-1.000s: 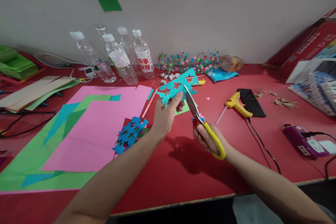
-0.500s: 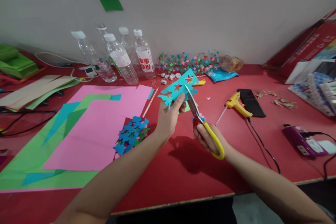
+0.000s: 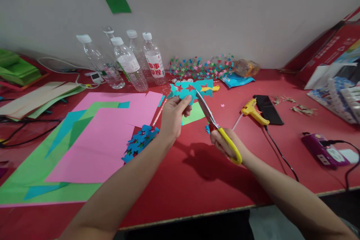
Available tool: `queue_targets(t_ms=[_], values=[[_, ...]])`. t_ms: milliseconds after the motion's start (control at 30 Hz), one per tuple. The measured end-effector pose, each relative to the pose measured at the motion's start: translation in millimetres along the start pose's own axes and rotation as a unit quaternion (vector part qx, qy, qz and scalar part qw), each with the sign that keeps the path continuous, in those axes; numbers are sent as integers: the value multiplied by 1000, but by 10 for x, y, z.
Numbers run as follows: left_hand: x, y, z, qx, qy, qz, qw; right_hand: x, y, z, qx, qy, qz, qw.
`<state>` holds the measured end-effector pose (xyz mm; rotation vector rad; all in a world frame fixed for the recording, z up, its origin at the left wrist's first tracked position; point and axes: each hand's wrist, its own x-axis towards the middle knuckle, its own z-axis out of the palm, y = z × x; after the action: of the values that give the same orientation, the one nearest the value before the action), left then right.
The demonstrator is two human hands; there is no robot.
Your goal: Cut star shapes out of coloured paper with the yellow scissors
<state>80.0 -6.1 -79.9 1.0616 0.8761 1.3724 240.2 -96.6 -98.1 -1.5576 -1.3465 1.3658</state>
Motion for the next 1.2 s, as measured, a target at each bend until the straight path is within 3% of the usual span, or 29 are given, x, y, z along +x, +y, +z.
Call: queue_targets(t_ms=[300,533,767,1200], values=[[8,74,7,-71,-84,-107,988,4,-22,28,-14,10,17,1000],[72,100,-46,-33,-29,-3,999,8,-14,17,-10,-10,12,1000],[91,173,-101,74,-56,94,991,22,21,-33,-21,-34,-5,999],[135,263,-200,180,-97,94,974,5,35,-83,-57,-50,-26,997]])
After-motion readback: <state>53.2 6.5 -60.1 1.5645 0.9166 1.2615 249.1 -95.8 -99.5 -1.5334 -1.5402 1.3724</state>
